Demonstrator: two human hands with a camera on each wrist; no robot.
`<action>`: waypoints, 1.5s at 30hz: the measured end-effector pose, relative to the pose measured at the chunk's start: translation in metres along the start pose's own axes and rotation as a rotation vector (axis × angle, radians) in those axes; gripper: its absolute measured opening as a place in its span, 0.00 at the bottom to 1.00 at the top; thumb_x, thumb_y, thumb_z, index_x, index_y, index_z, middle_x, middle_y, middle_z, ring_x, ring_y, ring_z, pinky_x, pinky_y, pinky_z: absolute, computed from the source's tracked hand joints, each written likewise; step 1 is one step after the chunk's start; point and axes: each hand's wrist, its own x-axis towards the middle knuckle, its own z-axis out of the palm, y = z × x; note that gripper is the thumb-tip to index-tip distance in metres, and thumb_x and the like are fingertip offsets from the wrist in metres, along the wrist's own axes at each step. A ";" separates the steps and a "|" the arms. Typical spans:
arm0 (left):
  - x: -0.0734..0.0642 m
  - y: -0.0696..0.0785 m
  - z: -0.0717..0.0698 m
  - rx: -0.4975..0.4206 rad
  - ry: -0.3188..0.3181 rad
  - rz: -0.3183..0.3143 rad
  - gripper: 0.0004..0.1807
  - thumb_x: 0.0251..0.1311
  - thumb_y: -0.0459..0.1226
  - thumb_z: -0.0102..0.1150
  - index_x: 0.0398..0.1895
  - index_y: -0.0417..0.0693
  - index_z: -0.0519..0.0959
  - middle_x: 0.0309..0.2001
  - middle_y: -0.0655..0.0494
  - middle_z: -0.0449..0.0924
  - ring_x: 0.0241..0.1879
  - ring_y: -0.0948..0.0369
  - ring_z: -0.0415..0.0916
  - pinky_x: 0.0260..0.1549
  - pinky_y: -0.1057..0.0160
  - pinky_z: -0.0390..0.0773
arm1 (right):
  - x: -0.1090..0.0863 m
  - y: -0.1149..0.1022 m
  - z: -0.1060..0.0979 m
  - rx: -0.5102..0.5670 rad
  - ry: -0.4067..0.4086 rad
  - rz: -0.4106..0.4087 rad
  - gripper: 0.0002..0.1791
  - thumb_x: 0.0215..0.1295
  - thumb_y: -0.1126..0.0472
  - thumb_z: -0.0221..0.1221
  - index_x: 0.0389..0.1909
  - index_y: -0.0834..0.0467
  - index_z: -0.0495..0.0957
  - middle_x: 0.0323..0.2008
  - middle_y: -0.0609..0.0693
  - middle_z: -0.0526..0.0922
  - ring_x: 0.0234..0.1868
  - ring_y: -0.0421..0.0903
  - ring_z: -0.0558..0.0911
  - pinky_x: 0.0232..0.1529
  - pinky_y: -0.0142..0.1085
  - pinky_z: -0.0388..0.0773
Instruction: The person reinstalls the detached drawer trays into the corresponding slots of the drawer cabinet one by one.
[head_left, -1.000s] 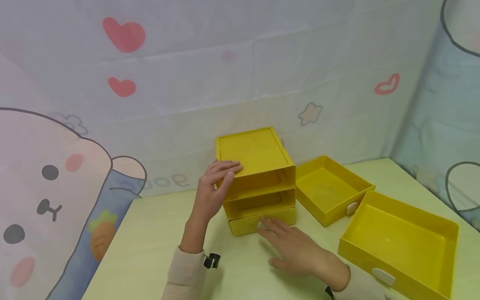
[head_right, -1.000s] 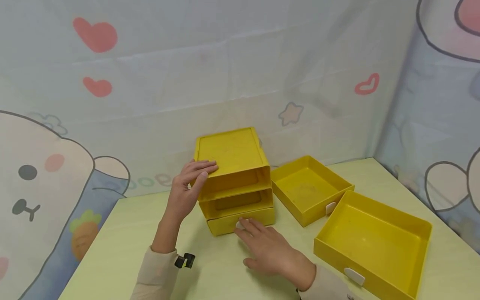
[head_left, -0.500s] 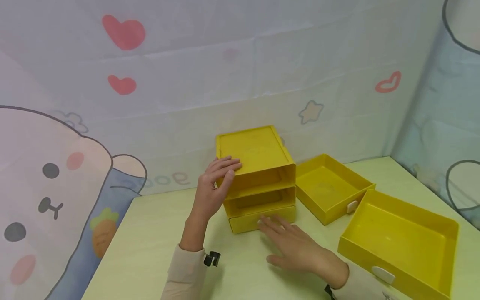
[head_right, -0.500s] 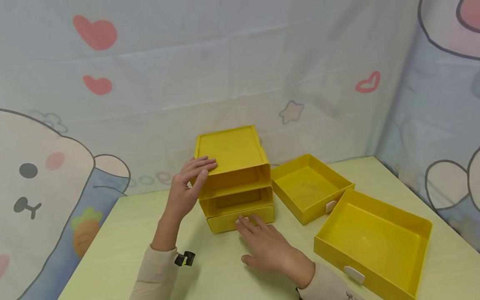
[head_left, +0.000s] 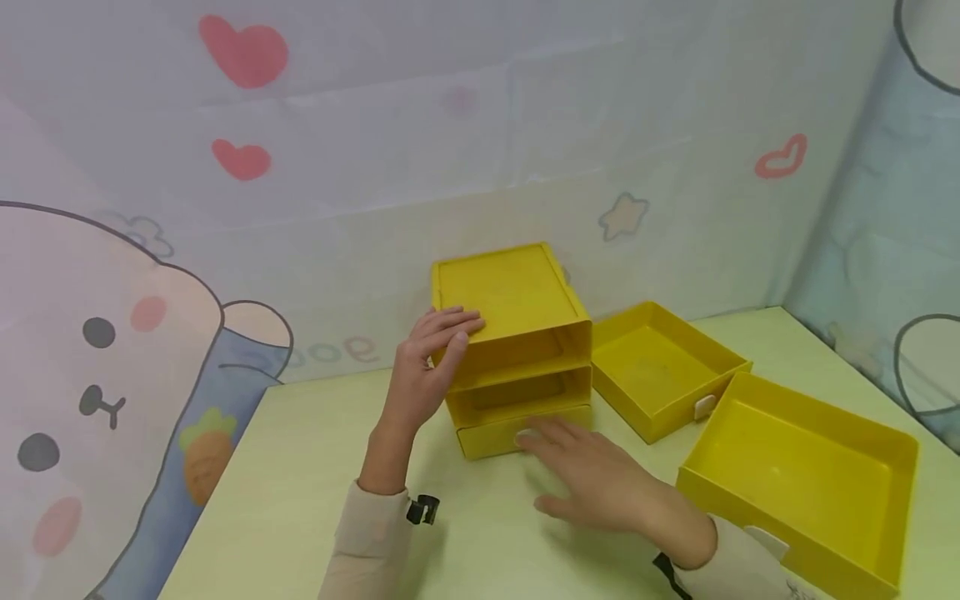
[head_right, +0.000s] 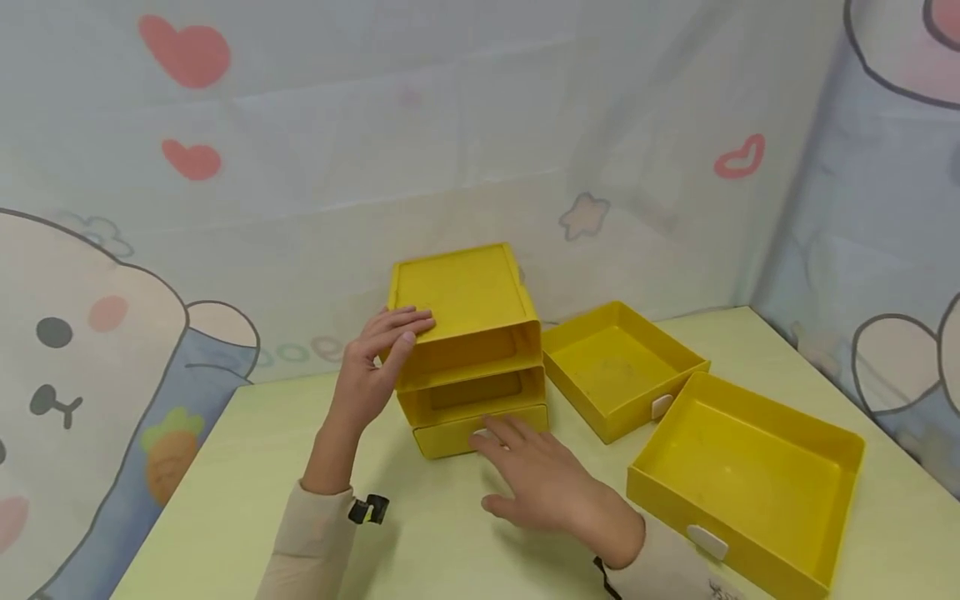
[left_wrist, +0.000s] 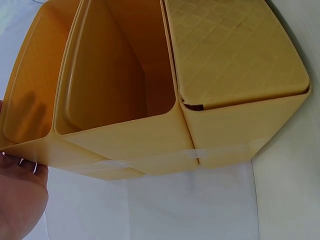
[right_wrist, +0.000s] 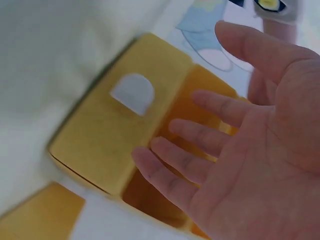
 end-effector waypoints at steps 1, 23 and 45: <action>0.000 0.000 -0.001 -0.002 0.002 -0.002 0.15 0.78 0.33 0.55 0.58 0.45 0.88 0.62 0.49 0.85 0.71 0.51 0.72 0.83 0.47 0.52 | -0.001 -0.001 -0.005 -0.004 0.005 -0.001 0.36 0.71 0.49 0.69 0.76 0.52 0.71 0.78 0.58 0.67 0.77 0.62 0.67 0.68 0.68 0.71; 0.002 -0.001 0.001 -0.050 -0.006 -0.029 0.15 0.78 0.32 0.56 0.59 0.44 0.88 0.62 0.49 0.85 0.68 0.52 0.73 0.83 0.48 0.49 | -0.096 0.033 -0.050 -0.280 0.171 0.168 0.43 0.59 0.41 0.76 0.74 0.50 0.75 0.71 0.55 0.77 0.67 0.61 0.78 0.59 0.66 0.78; 0.004 0.002 0.002 -0.054 0.013 -0.052 0.14 0.75 0.27 0.56 0.55 0.34 0.87 0.59 0.38 0.85 0.66 0.43 0.73 0.83 0.41 0.47 | -0.149 0.079 -0.031 -0.282 -0.038 0.485 0.41 0.57 0.43 0.77 0.67 0.60 0.77 0.51 0.56 0.83 0.38 0.51 0.83 0.38 0.54 0.86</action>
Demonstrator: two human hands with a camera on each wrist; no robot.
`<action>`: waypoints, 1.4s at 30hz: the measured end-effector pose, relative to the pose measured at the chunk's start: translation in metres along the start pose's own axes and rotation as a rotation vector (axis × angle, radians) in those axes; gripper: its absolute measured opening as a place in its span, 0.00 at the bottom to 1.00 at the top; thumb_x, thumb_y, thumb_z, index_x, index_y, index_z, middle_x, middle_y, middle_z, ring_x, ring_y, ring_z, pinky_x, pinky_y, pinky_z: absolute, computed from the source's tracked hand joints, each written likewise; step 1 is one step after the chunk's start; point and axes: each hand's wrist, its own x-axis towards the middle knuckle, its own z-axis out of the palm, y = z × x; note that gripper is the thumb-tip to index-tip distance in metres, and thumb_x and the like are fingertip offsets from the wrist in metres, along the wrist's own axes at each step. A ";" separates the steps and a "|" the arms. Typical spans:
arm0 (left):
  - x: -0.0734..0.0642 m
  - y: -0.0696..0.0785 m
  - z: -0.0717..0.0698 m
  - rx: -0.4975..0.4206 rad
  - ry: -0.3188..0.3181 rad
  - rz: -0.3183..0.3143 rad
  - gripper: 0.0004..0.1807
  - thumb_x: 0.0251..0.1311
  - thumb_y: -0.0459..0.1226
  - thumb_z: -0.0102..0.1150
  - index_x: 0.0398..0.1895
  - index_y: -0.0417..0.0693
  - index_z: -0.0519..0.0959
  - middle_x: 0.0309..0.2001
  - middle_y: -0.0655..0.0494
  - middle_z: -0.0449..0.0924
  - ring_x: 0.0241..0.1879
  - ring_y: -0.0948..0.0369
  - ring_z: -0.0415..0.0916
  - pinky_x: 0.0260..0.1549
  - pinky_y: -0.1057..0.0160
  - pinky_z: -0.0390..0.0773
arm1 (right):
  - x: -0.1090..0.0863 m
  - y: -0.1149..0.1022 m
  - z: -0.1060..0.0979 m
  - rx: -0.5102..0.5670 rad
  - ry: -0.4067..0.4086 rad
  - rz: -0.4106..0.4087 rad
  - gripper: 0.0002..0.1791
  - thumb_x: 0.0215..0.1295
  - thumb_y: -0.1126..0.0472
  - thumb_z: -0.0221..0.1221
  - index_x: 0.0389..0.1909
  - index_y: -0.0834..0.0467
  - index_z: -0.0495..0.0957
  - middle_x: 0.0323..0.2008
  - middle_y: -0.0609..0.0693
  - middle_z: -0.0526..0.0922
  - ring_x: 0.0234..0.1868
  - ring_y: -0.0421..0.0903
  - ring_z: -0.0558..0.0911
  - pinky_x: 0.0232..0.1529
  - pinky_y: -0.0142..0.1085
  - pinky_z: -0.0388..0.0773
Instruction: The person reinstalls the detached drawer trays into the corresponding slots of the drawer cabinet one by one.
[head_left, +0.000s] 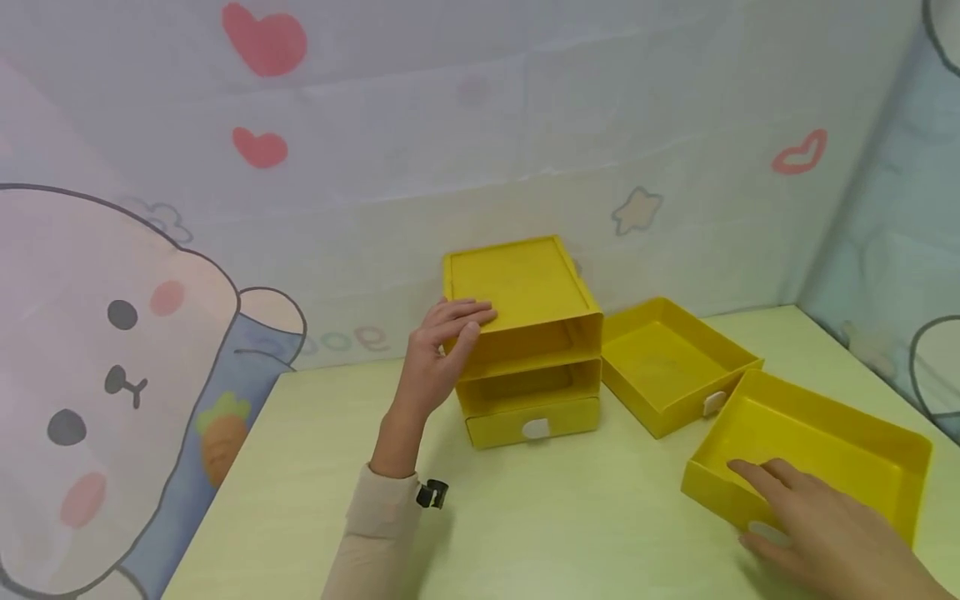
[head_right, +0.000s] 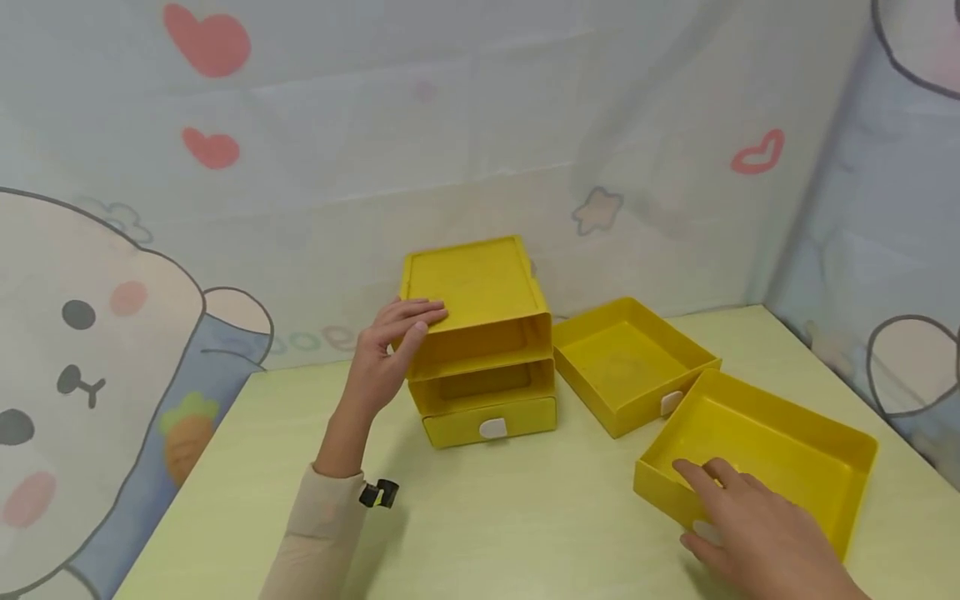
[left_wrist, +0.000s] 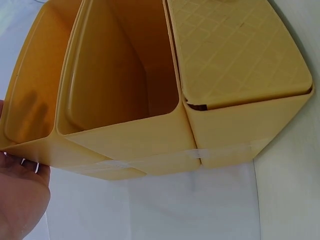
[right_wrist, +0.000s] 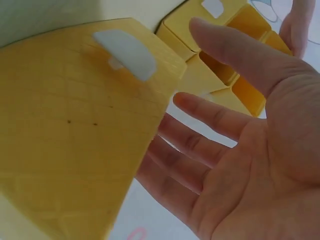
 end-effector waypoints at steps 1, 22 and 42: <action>0.001 0.001 0.000 0.002 0.000 0.001 0.14 0.75 0.27 0.56 0.55 0.35 0.88 0.59 0.39 0.85 0.66 0.44 0.74 0.83 0.43 0.48 | 0.000 0.000 0.000 0.006 -0.009 0.011 0.39 0.58 0.45 0.77 0.66 0.60 0.78 0.50 0.54 0.83 0.36 0.49 0.82 0.36 0.52 0.86; -0.002 -0.002 -0.001 0.001 -0.012 0.015 0.15 0.78 0.33 0.56 0.57 0.44 0.89 0.60 0.49 0.86 0.66 0.52 0.74 0.83 0.48 0.48 | -0.007 -0.002 0.011 0.041 0.037 0.041 0.21 0.64 0.60 0.74 0.54 0.63 0.81 0.43 0.51 0.87 0.32 0.46 0.80 0.37 0.52 0.86; -0.002 -0.001 -0.002 0.004 -0.015 0.007 0.15 0.78 0.33 0.56 0.57 0.43 0.89 0.61 0.48 0.86 0.68 0.52 0.73 0.84 0.50 0.48 | -0.012 -0.002 0.013 0.054 -0.126 0.096 0.19 0.65 0.58 0.73 0.54 0.59 0.83 0.44 0.47 0.87 0.33 0.43 0.79 0.43 0.52 0.87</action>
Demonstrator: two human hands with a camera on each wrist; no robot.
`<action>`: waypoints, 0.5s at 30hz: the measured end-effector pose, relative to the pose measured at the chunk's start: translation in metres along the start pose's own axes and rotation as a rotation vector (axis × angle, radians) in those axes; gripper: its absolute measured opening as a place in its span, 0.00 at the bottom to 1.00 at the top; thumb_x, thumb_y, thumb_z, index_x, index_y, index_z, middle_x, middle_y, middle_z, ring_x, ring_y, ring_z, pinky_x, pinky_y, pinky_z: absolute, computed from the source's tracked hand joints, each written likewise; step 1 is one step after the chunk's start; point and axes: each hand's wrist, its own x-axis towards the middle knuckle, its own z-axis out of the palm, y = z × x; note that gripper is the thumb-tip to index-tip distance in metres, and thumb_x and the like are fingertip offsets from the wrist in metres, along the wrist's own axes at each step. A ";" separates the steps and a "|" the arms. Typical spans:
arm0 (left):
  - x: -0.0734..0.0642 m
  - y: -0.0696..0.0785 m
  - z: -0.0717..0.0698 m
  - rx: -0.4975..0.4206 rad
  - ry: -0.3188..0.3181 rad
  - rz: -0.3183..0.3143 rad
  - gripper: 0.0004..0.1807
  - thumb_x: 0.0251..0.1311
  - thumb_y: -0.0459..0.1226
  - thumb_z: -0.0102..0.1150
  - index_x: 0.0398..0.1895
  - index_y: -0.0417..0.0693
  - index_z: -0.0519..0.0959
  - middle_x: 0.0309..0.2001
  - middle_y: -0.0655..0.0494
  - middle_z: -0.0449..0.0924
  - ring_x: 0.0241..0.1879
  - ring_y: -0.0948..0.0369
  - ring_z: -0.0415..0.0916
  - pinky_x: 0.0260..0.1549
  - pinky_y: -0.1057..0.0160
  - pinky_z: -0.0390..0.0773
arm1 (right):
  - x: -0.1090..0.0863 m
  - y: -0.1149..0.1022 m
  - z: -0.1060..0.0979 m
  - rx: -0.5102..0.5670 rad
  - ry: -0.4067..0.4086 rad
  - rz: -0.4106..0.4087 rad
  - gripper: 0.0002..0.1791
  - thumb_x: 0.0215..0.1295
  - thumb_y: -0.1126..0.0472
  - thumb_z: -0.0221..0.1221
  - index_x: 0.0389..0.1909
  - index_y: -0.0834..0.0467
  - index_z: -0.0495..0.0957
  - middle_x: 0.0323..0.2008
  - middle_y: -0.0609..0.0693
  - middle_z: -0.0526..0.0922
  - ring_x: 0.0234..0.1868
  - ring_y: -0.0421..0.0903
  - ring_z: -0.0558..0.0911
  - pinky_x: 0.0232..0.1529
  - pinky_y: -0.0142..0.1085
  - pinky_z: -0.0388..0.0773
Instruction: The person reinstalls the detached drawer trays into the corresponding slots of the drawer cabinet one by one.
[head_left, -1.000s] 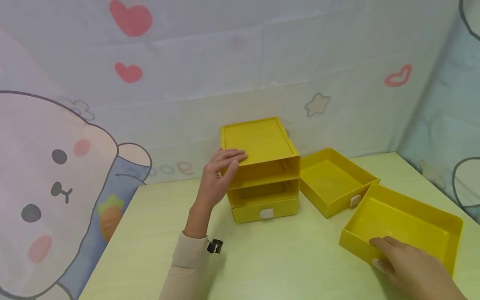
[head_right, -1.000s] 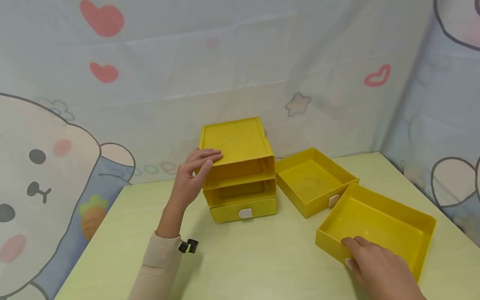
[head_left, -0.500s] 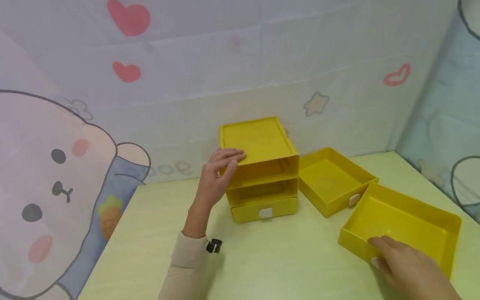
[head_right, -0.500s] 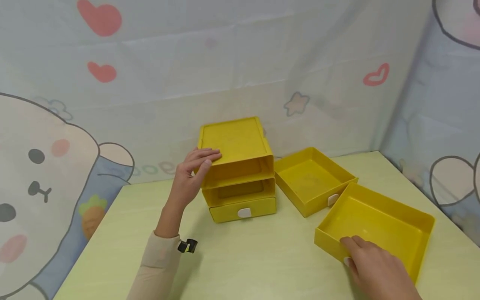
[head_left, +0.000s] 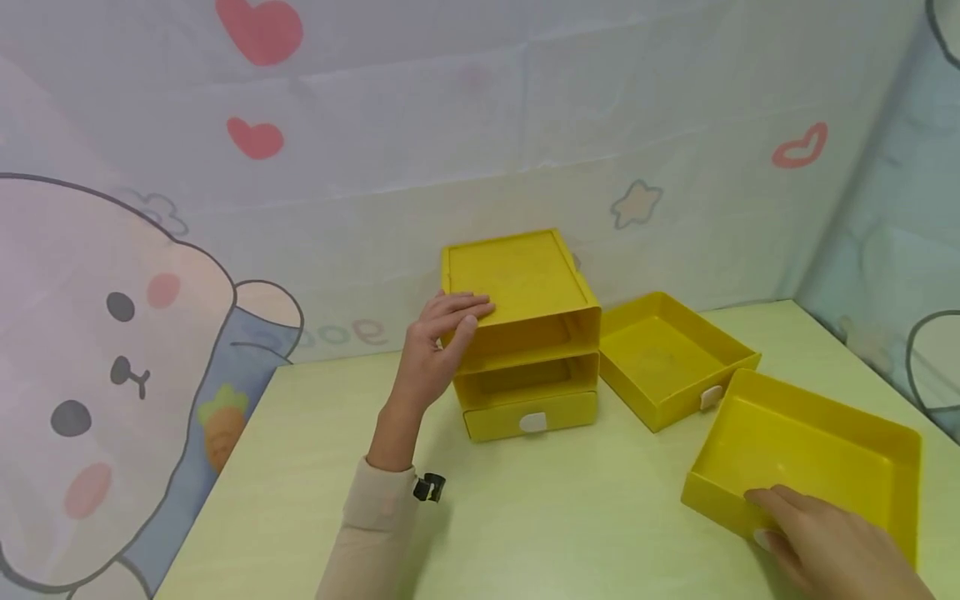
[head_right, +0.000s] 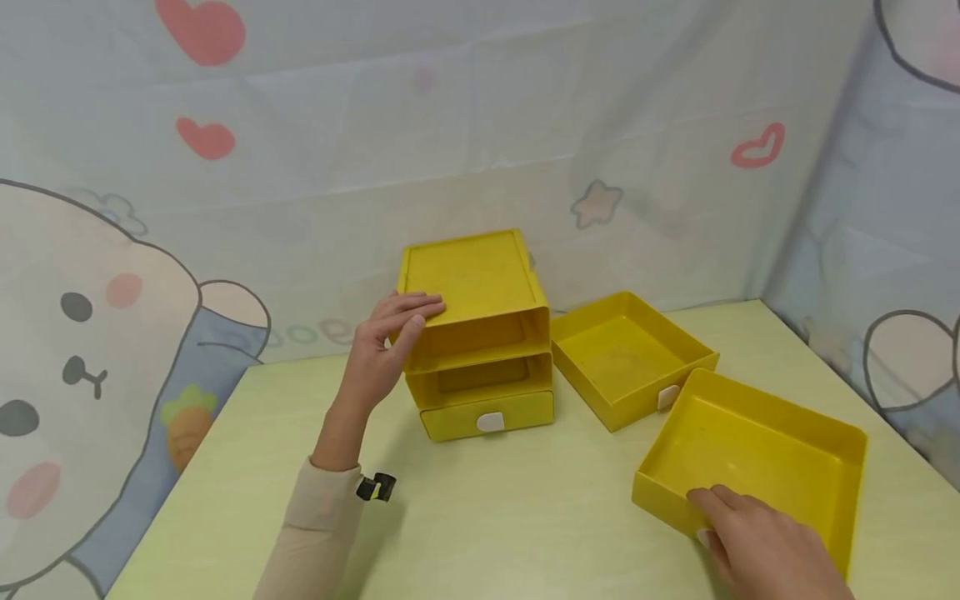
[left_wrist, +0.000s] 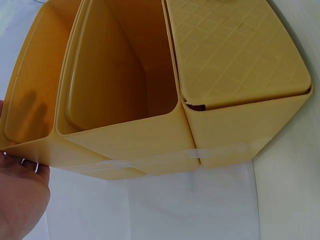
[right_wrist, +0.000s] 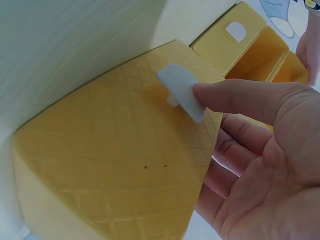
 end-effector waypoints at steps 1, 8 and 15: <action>0.000 0.000 0.000 0.003 -0.001 0.001 0.15 0.78 0.33 0.56 0.58 0.43 0.89 0.61 0.48 0.86 0.68 0.52 0.73 0.84 0.51 0.48 | -0.001 -0.001 0.000 0.002 -0.014 0.003 0.19 0.66 0.58 0.73 0.54 0.59 0.83 0.44 0.47 0.87 0.33 0.43 0.79 0.43 0.52 0.87; 0.000 0.000 -0.002 0.008 -0.006 0.001 0.15 0.79 0.34 0.55 0.58 0.43 0.88 0.61 0.48 0.86 0.68 0.52 0.73 0.83 0.51 0.48 | -0.007 -0.004 0.004 -0.004 -0.062 0.001 0.18 0.68 0.58 0.71 0.56 0.57 0.82 0.40 0.42 0.84 0.32 0.43 0.76 0.43 0.49 0.86; -0.001 -0.002 -0.002 0.012 -0.012 -0.007 0.15 0.78 0.34 0.55 0.58 0.44 0.88 0.61 0.49 0.86 0.68 0.53 0.73 0.83 0.52 0.48 | -0.016 -0.002 0.015 0.020 -0.135 -0.007 0.19 0.68 0.51 0.71 0.56 0.52 0.82 0.35 0.38 0.80 0.30 0.41 0.73 0.39 0.41 0.83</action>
